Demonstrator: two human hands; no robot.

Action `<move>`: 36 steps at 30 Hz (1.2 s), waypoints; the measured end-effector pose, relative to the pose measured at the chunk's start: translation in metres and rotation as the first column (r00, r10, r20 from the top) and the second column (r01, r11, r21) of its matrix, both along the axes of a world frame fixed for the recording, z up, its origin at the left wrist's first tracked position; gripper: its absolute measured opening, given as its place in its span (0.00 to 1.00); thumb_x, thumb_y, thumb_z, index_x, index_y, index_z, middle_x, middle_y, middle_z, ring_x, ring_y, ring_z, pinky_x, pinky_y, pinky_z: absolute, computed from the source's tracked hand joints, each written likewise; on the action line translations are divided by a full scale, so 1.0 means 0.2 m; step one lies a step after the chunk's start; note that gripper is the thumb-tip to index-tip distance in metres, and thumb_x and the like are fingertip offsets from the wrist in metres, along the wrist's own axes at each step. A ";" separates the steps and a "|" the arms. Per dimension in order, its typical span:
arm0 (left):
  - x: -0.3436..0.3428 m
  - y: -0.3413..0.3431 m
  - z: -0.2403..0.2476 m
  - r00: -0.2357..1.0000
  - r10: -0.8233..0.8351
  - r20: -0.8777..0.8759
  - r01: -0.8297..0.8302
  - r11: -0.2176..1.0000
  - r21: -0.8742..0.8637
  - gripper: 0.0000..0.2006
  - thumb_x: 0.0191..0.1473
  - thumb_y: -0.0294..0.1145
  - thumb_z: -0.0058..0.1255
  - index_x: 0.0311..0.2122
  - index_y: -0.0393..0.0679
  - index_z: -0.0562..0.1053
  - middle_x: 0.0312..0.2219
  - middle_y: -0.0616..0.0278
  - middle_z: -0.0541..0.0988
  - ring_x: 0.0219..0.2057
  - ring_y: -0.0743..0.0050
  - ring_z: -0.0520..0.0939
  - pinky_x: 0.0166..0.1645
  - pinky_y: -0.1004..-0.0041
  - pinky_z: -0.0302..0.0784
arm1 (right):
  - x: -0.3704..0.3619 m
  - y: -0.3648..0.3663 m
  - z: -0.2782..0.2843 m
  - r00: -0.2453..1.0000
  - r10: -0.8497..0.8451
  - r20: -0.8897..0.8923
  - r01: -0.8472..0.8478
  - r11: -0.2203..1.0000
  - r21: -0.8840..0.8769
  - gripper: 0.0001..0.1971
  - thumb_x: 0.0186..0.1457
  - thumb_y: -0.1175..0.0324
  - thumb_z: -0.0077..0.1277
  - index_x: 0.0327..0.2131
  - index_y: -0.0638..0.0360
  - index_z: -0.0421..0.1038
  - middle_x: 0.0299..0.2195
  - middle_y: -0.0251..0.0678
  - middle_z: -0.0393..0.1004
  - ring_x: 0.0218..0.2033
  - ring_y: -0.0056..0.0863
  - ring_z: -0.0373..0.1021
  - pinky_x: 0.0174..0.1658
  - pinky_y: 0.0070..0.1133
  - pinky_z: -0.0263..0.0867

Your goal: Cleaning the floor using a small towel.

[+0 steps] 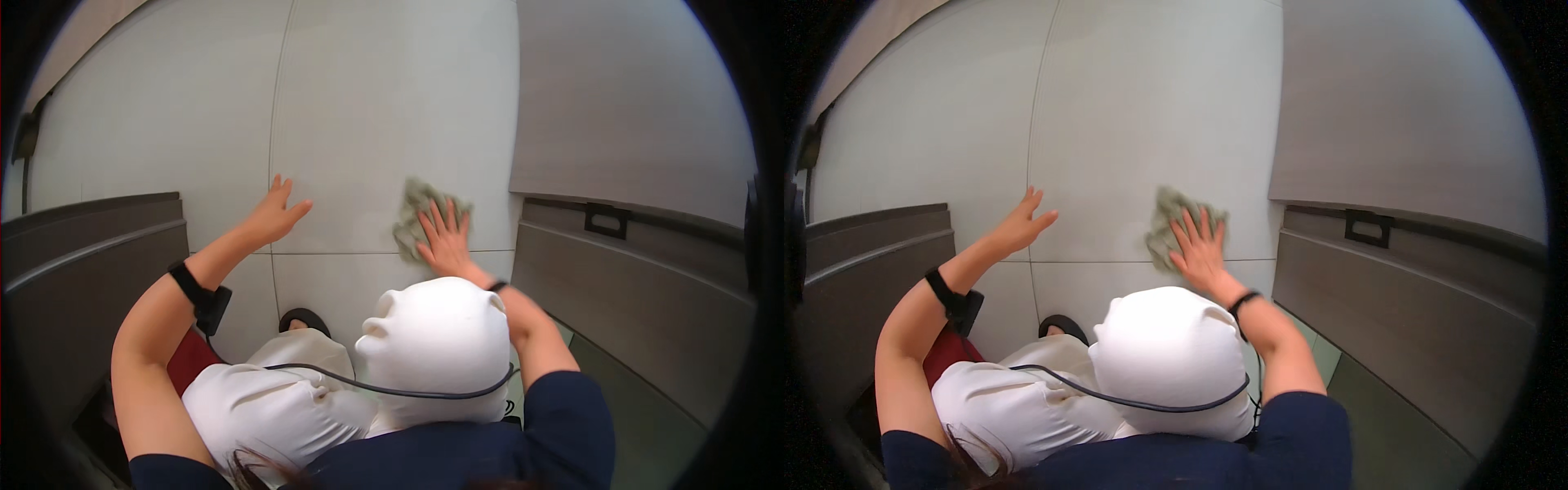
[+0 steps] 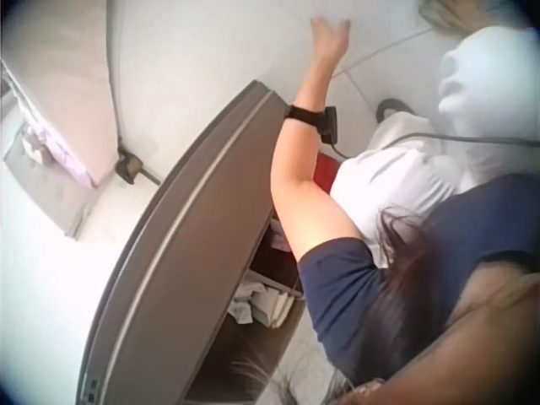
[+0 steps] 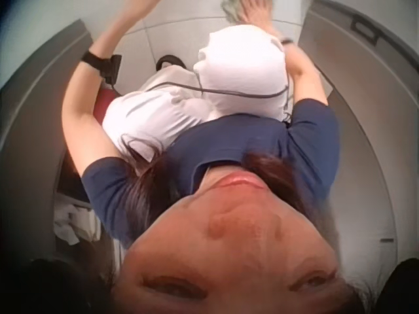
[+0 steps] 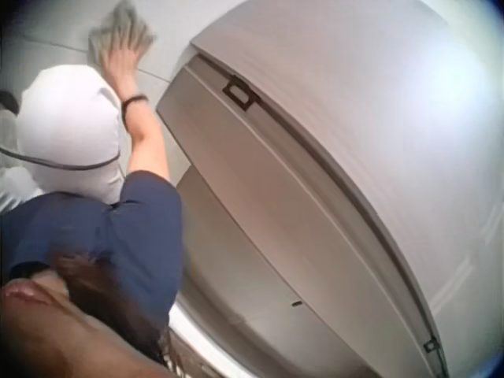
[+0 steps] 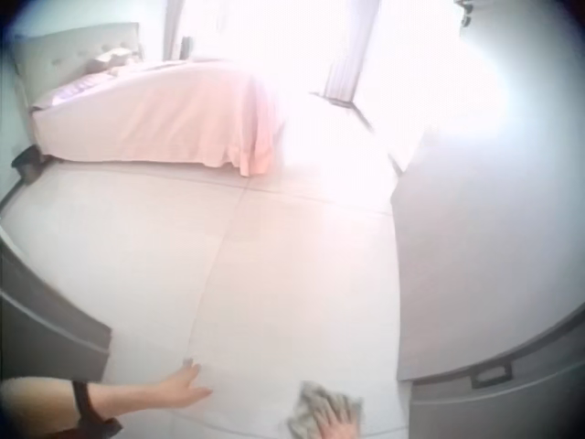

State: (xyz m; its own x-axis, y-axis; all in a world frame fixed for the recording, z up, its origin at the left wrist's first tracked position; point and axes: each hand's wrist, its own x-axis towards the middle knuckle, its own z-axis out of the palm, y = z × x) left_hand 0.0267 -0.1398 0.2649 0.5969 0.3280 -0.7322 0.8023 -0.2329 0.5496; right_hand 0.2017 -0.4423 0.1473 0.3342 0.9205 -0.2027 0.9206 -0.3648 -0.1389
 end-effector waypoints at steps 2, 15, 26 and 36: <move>-0.05 0.03 -0.01 0.999 0.022 -0.037 -0.021 1.000 0.018 0.39 0.50 0.51 0.41 0.56 0.30 0.46 0.57 0.39 0.39 0.57 0.52 0.53 0.54 0.69 0.56 | 0.20 0.30 -0.03 0.999 0.034 0.026 -0.038 0.988 0.146 0.31 0.47 0.49 0.42 0.54 0.45 0.52 0.59 0.38 0.39 0.60 0.47 0.32 0.53 0.52 0.32; -0.30 0.10 -0.03 0.991 0.133 -0.035 -0.129 0.988 0.083 0.37 0.51 0.50 0.41 0.56 0.33 0.47 0.58 0.44 0.41 0.58 0.54 0.49 0.55 0.69 0.54 | 0.09 -0.25 -0.04 0.873 -0.483 0.058 0.483 0.875 0.015 0.35 0.53 0.51 0.36 0.58 0.54 0.36 0.59 0.49 0.30 0.59 0.51 0.26 0.56 0.47 0.27; -0.23 -0.21 -0.38 0.694 -0.488 0.530 0.171 0.826 0.537 0.40 0.48 0.43 0.46 0.58 0.36 0.39 0.58 0.47 0.39 0.60 0.51 0.38 0.60 0.62 0.37 | -0.32 0.52 0.11 0.994 -0.019 -0.108 0.012 0.998 -0.064 0.32 0.53 0.55 0.36 0.59 0.52 0.37 0.60 0.47 0.28 0.59 0.53 0.24 0.56 0.47 0.27; -0.35 -0.25 -0.55 0.872 -0.381 0.307 0.024 0.660 0.751 0.36 0.47 0.57 0.39 0.58 0.54 0.47 0.59 0.54 0.39 0.59 0.47 0.36 0.57 0.46 0.34 | -0.09 0.37 0.19 0.976 -0.145 -0.164 0.177 0.963 0.204 0.31 0.49 0.71 0.42 0.57 0.52 0.45 0.59 0.43 0.38 0.61 0.40 0.34 0.58 0.38 0.33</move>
State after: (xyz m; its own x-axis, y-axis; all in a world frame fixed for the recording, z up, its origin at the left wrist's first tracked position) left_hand -0.0430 -0.1890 0.1550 0.8860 0.4636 0.0008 0.4261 -0.8150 0.3926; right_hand 0.1829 -0.3678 0.1850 0.4630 0.8842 -0.0626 0.8158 -0.4527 -0.3599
